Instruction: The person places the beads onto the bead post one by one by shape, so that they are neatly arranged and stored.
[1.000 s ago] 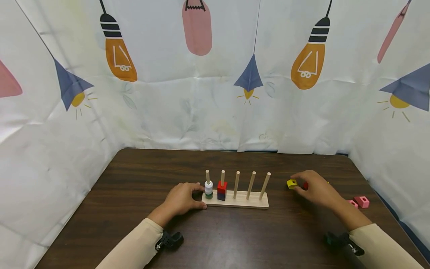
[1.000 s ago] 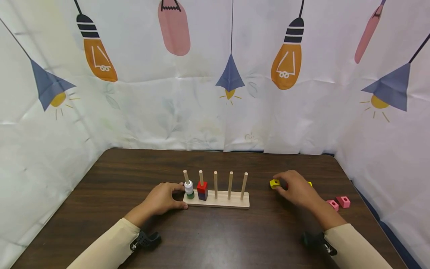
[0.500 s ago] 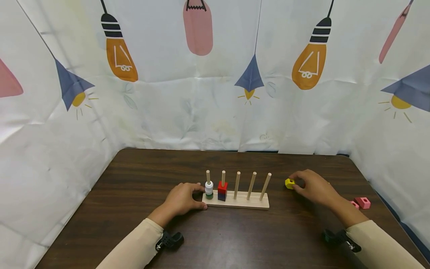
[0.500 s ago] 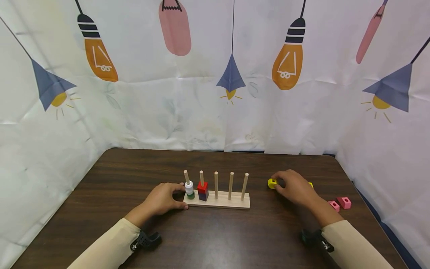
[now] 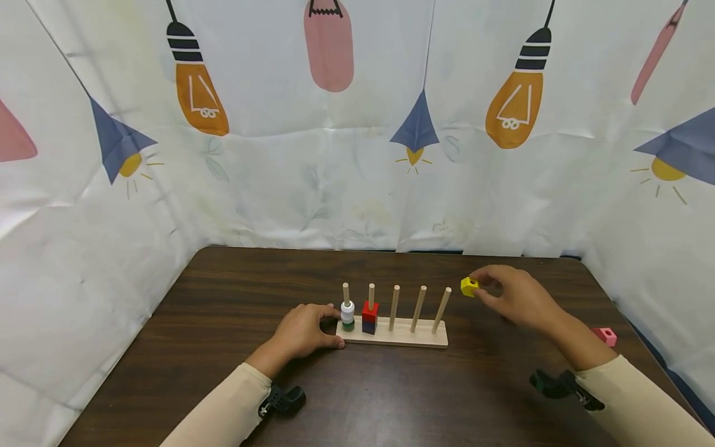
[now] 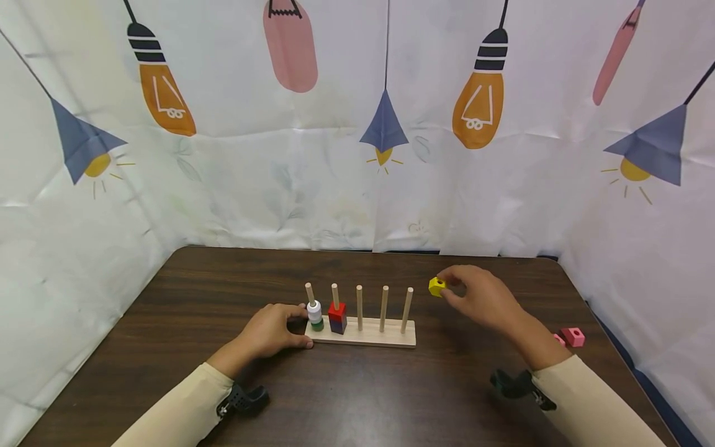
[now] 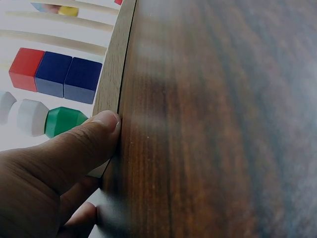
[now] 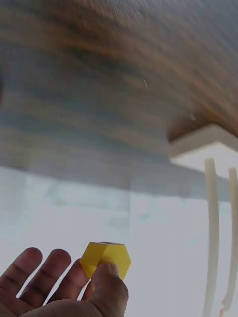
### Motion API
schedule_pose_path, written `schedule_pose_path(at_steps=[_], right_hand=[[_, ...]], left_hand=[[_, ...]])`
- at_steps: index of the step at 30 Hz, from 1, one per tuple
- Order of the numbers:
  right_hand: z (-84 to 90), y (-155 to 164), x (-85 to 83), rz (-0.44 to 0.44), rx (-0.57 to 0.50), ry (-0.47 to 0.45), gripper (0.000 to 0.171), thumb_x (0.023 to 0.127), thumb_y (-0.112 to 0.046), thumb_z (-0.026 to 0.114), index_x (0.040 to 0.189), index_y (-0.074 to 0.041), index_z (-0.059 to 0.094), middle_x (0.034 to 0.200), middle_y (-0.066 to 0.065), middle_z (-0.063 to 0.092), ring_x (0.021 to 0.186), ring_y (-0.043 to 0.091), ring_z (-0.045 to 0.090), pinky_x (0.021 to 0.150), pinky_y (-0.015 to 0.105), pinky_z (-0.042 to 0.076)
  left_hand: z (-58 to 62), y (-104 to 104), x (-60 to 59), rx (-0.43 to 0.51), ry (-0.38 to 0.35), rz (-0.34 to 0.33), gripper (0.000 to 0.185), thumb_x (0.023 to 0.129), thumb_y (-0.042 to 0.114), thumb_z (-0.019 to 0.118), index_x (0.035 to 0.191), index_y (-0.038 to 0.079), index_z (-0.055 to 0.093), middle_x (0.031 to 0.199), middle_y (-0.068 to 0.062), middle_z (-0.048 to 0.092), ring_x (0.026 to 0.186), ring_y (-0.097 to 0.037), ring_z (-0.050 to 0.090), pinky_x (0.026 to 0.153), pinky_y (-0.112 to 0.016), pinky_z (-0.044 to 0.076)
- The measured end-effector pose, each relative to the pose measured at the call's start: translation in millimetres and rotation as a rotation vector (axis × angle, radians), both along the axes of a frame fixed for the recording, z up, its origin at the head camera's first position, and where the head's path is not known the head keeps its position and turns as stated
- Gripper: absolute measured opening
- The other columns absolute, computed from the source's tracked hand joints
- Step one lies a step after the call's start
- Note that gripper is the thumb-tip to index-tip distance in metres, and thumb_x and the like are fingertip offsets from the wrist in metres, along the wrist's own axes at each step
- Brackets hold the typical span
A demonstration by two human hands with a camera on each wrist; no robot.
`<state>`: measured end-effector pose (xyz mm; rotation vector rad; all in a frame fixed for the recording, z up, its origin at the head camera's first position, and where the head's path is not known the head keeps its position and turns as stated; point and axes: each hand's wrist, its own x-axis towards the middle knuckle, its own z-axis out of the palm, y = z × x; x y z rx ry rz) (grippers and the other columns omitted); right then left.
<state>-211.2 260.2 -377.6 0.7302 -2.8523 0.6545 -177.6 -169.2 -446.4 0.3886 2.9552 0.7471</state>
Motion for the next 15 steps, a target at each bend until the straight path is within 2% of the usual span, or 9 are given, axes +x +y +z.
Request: schedule_pose_path(at_steps=[4, 11, 15], right_hand=[[14.0, -7, 0.4, 0.029, -0.013, 0.025, 0.028, 0.093, -0.015, 0.077, 0.121, -0.011, 0.070, 0.109, 0.001, 0.071, 0.098, 0.025, 0.069, 0.081, 0.051, 0.056], [35.5, -24, 2.7, 0.112, -0.046, 0.156, 0.030, 0.089, -0.011, 0.081, 0.118, -0.011, 0.072, 0.109, -0.001, 0.072, 0.094, 0.018, 0.069, 0.079, 0.046, 0.056], [44.5, -36, 4.1, 0.152, -0.092, 0.197, 0.030, 0.088, -0.007, 0.082, 0.116, -0.010, 0.072, 0.106, -0.002, 0.072, 0.091, 0.015, 0.069, 0.078, 0.043, 0.056]], left_hand=[[0.1, 0, 0.2, 0.003, 0.000, 0.002, 0.048, 0.071, 0.044, 0.094, 0.115, 0.032, 0.079, 0.134, -0.008, 0.067, 0.124, -0.040, 0.060, 0.100, -0.057, 0.046], [-0.6, -1, -0.9, -0.002, -0.005, 0.001, 0.049, 0.071, 0.045, 0.093, 0.116, 0.032, 0.078, 0.135, -0.007, 0.067, 0.124, -0.041, 0.059, 0.100, -0.058, 0.046], [-1.5, -1, -1.5, -0.001, -0.004, 0.001, 0.049, 0.071, 0.045, 0.093, 0.116, 0.032, 0.078, 0.135, -0.007, 0.066, 0.124, -0.041, 0.059, 0.099, -0.057, 0.046]])
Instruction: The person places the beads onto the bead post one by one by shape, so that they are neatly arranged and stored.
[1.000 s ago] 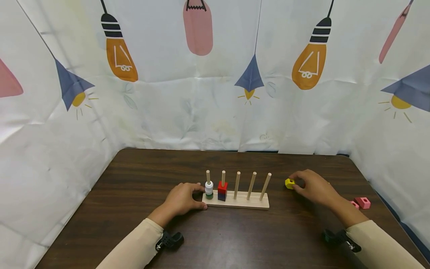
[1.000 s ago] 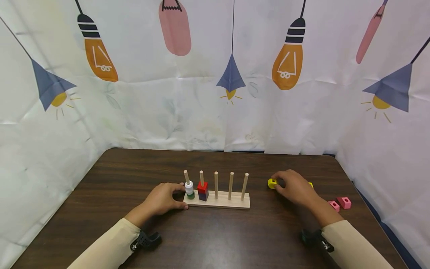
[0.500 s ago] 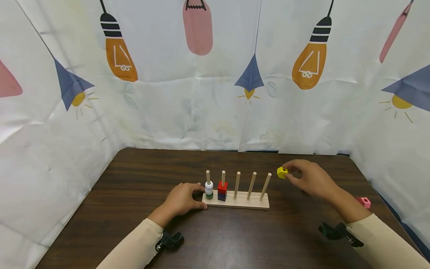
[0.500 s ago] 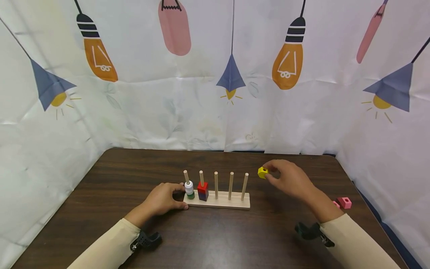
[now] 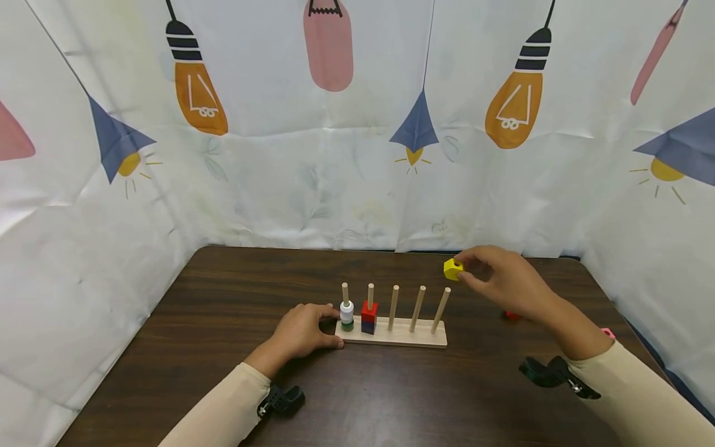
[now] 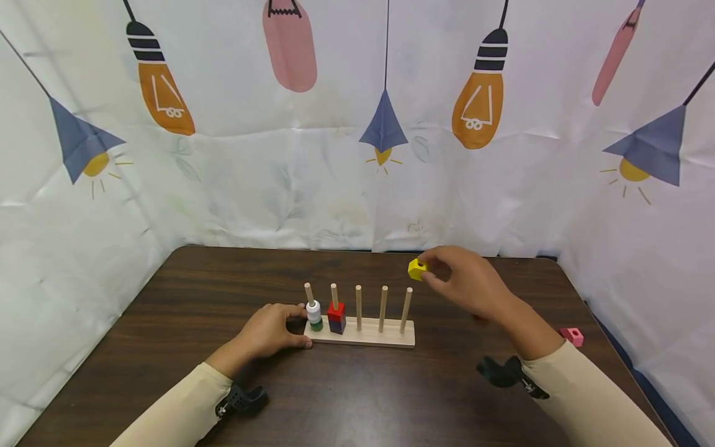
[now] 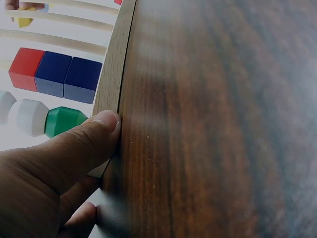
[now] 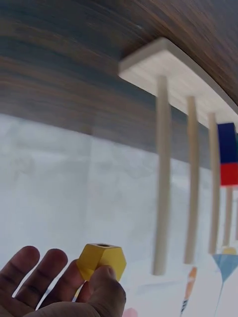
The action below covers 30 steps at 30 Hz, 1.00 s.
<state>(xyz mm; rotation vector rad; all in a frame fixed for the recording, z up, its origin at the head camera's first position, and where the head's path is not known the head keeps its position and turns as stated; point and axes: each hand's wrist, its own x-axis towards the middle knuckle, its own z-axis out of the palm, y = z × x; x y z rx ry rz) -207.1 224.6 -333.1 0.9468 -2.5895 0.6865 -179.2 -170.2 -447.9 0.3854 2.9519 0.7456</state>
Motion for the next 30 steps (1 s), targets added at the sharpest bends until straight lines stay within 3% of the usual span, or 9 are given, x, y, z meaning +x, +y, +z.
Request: schedule_pose_path(at_steps=[15, 30], right_hand=[[16.6, -39, 9.2, 0.095, -0.081, -0.040, 0.032, 0.087, -0.006, 0.082, 0.117, -0.006, 0.072, 0.108, 0.002, 0.071, 0.091, 0.014, 0.068, 0.077, 0.039, 0.058], [12.0, -71, 14.6, 0.188, -0.129, -0.016, 0.030, 0.088, -0.007, 0.081, 0.116, -0.009, 0.072, 0.108, -0.001, 0.071, 0.088, 0.012, 0.066, 0.076, 0.032, 0.057]], left_hand=[[-0.4, -1, 0.2, 0.002, 0.029, -0.017, 0.052, 0.069, 0.045, 0.094, 0.116, 0.028, 0.078, 0.132, -0.008, 0.068, 0.120, -0.035, 0.063, 0.096, -0.053, 0.050], [-0.6, -1, 0.1, 0.007, 0.025, -0.019, 0.051, 0.070, 0.044, 0.094, 0.115, 0.028, 0.078, 0.132, -0.009, 0.068, 0.119, -0.035, 0.063, 0.096, -0.055, 0.049]])
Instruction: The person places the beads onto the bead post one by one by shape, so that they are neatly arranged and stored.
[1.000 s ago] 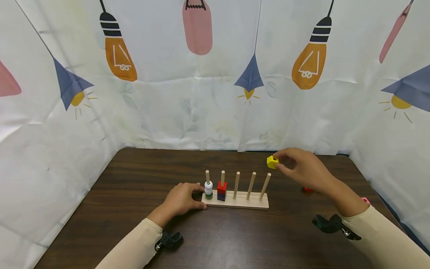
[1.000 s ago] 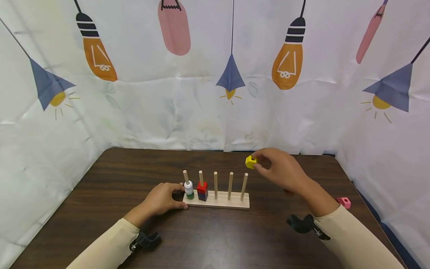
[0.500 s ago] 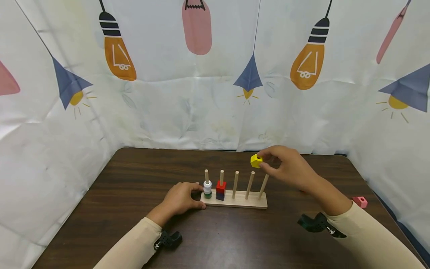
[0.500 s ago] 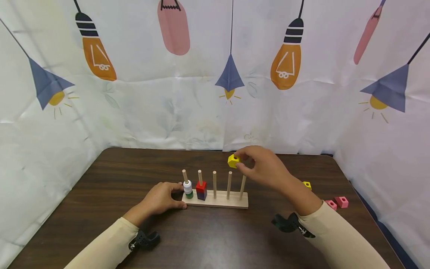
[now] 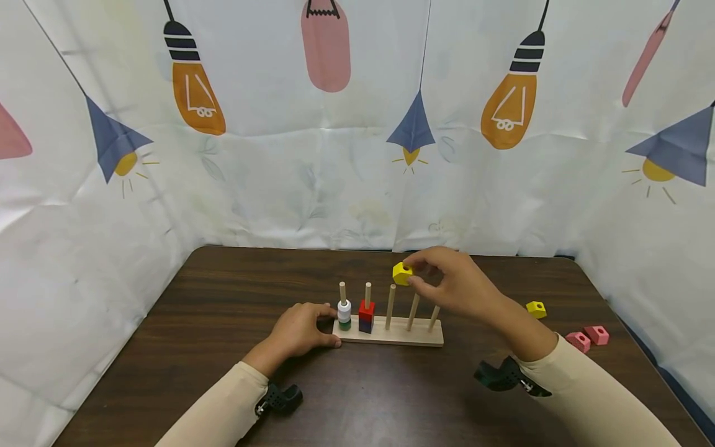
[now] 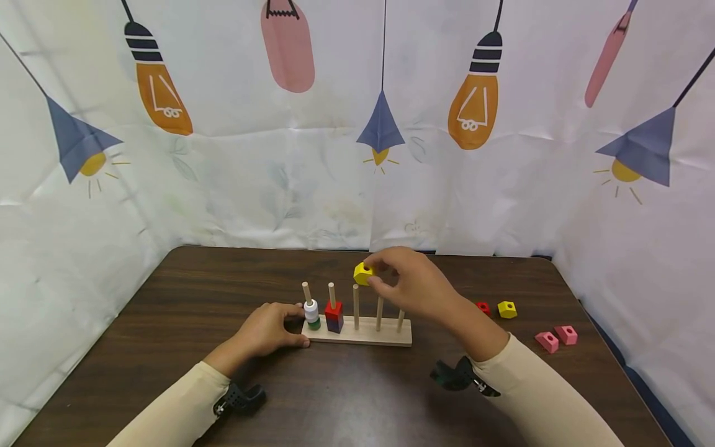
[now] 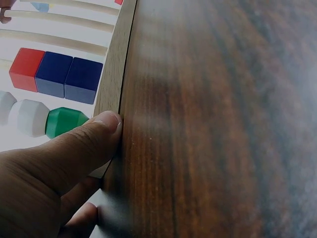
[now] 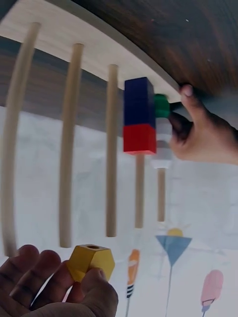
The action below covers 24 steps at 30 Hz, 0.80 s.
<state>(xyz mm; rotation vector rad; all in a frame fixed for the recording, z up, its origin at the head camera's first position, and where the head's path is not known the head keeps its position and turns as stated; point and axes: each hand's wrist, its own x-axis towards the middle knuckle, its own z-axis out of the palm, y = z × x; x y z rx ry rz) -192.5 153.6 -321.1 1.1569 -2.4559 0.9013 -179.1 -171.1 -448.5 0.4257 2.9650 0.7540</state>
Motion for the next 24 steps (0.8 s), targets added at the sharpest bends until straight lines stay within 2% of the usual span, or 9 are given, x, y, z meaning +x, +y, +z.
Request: schedule_pose_path(at_steps=[6, 14, 18, 24], right_hand=[[-5.4, -10, 2.4, -0.002, -0.010, -0.034, 0.029, 0.089, -0.005, 0.080, 0.116, -0.008, 0.072, 0.107, 0.001, 0.070, 0.087, 0.016, 0.066, 0.076, 0.037, 0.058], [-9.3, -16, 6.6, -0.019, -0.027, -0.059, 0.029, 0.087, -0.004, 0.081, 0.113, -0.008, 0.071, 0.103, -0.001, 0.069, 0.082, 0.011, 0.065, 0.073, 0.032, 0.058], [-11.0, -20, 9.6, -0.023, -0.002, -0.098, 0.028, 0.088, -0.003, 0.080, 0.114, -0.006, 0.071, 0.102, -0.001, 0.069, 0.084, 0.011, 0.064, 0.074, 0.030, 0.058], [-15.6, -26, 14.5, -0.077, 0.043, -0.140, 0.027, 0.089, -0.005, 0.079, 0.115, -0.005, 0.070, 0.101, -0.003, 0.067, 0.085, 0.012, 0.062, 0.075, 0.030, 0.056]], left_hand=[[-0.2, -1, 0.1, 0.004, 0.000, 0.000, 0.051, 0.070, 0.044, 0.094, 0.116, 0.028, 0.078, 0.133, -0.009, 0.067, 0.121, -0.036, 0.063, 0.097, -0.055, 0.049], [0.4, 0, 0.2, 0.002, 0.000, -0.001, 0.051, 0.070, 0.043, 0.094, 0.116, 0.027, 0.078, 0.133, -0.009, 0.067, 0.120, -0.035, 0.063, 0.097, -0.055, 0.049], [0.7, 0, 0.4, -0.001, -0.006, 0.003, 0.051, 0.071, 0.043, 0.094, 0.116, 0.028, 0.078, 0.134, -0.009, 0.067, 0.121, -0.037, 0.062, 0.098, -0.056, 0.048], [0.8, 0, 0.5, 0.005, -0.010, 0.009, 0.050, 0.070, 0.043, 0.094, 0.116, 0.029, 0.078, 0.133, -0.009, 0.067, 0.121, -0.036, 0.062, 0.098, -0.055, 0.048]])
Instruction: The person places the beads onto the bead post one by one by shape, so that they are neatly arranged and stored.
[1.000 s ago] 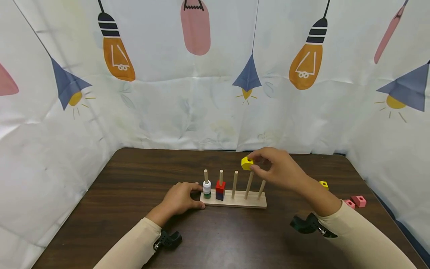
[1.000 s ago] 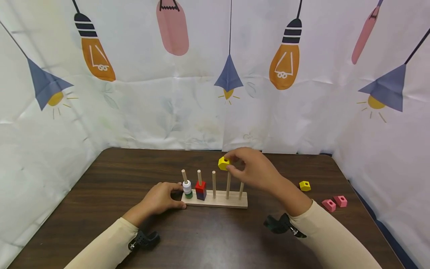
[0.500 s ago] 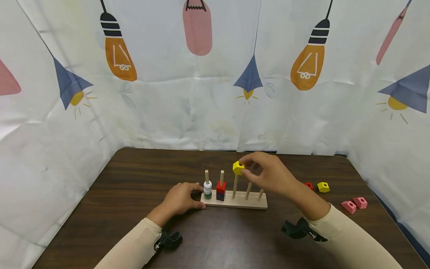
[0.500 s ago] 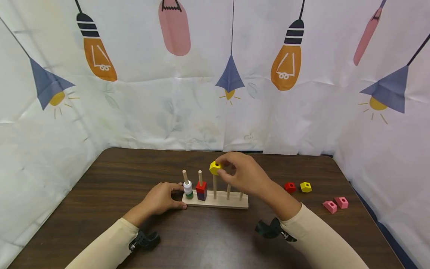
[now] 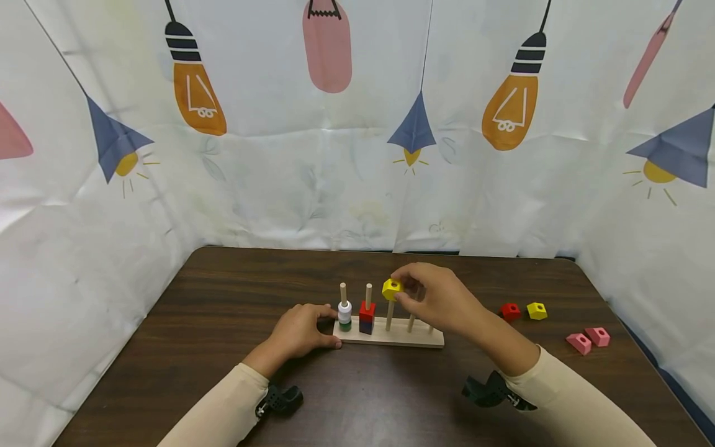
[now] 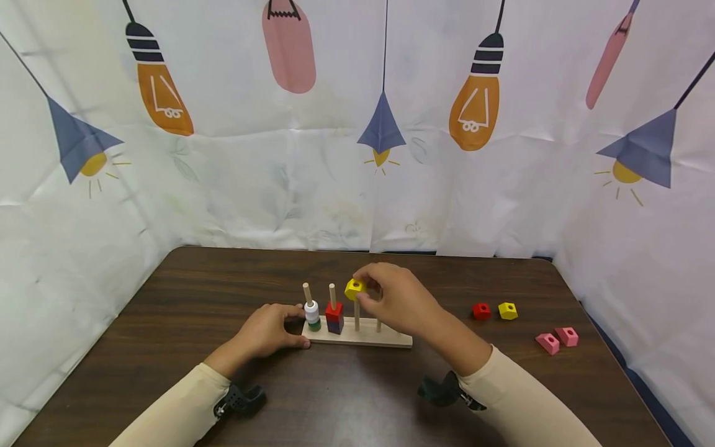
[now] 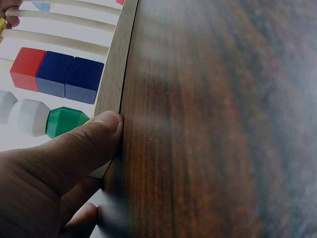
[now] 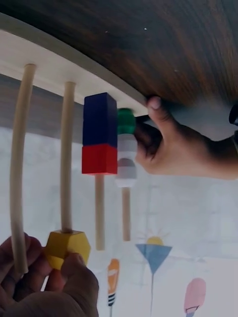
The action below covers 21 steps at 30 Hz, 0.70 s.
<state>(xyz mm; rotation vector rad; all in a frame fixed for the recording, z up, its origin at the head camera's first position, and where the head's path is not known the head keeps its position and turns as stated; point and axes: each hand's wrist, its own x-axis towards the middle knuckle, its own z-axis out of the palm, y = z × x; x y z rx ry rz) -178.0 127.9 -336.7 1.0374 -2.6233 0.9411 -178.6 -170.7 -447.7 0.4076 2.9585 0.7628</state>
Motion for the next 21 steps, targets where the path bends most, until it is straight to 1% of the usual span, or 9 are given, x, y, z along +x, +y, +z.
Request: schedule_pose_path(at_steps=[4, 11, 14, 18, 21], right_hand=[[-0.7, -5, 5.6, -0.050, 0.022, -0.008, 0.030, 0.089, -0.006, 0.079, 0.117, -0.004, 0.070, 0.103, -0.001, 0.067, 0.086, 0.014, 0.062, 0.075, 0.032, 0.057], [-6.3, -14, 13.1, -0.133, 0.048, 0.052, 0.035, 0.086, -0.005, 0.081, 0.119, -0.002, 0.069, 0.105, 0.002, 0.069, 0.085, 0.011, 0.061, 0.074, 0.027, 0.055], [-11.2, -17, 14.5, -0.163, 0.028, 0.047, 0.039, 0.085, -0.006, 0.081, 0.122, -0.001, 0.068, 0.106, 0.003, 0.069, 0.084, 0.012, 0.061, 0.074, 0.028, 0.055], [-22.9, -18, 13.5, -0.187, -0.007, 0.023, 0.047, 0.085, -0.007, 0.081, 0.128, -0.001, 0.064, 0.105, 0.003, 0.070, 0.083, 0.014, 0.062, 0.073, 0.029, 0.056], [-32.1, -18, 12.2, -0.188, -0.047, 0.037, 0.055, 0.083, -0.006, 0.083, 0.133, -0.001, 0.059, 0.103, 0.003, 0.070, 0.082, 0.015, 0.063, 0.072, 0.029, 0.056]], left_hand=[[0.3, 0, 0.3, 0.002, -0.001, 0.001, 0.050, 0.070, 0.043, 0.094, 0.116, 0.029, 0.079, 0.134, -0.009, 0.067, 0.123, -0.037, 0.061, 0.098, -0.056, 0.048], [0.8, 0, 0.7, -0.002, 0.003, 0.003, 0.050, 0.071, 0.043, 0.094, 0.116, 0.029, 0.079, 0.134, -0.009, 0.067, 0.122, -0.038, 0.061, 0.099, -0.056, 0.047], [0.2, 0, 0.5, -0.004, 0.005, 0.002, 0.050, 0.070, 0.044, 0.094, 0.116, 0.029, 0.079, 0.134, -0.009, 0.067, 0.122, -0.038, 0.061, 0.098, -0.056, 0.048], [-0.5, 0, 0.6, -0.003, -0.001, 0.003, 0.050, 0.071, 0.044, 0.094, 0.116, 0.029, 0.079, 0.134, -0.008, 0.067, 0.123, -0.038, 0.061, 0.099, -0.056, 0.048], [-0.7, -1, 0.7, -0.002, -0.004, 0.003, 0.051, 0.071, 0.044, 0.094, 0.117, 0.030, 0.078, 0.135, -0.008, 0.067, 0.123, -0.038, 0.061, 0.099, -0.056, 0.047]])
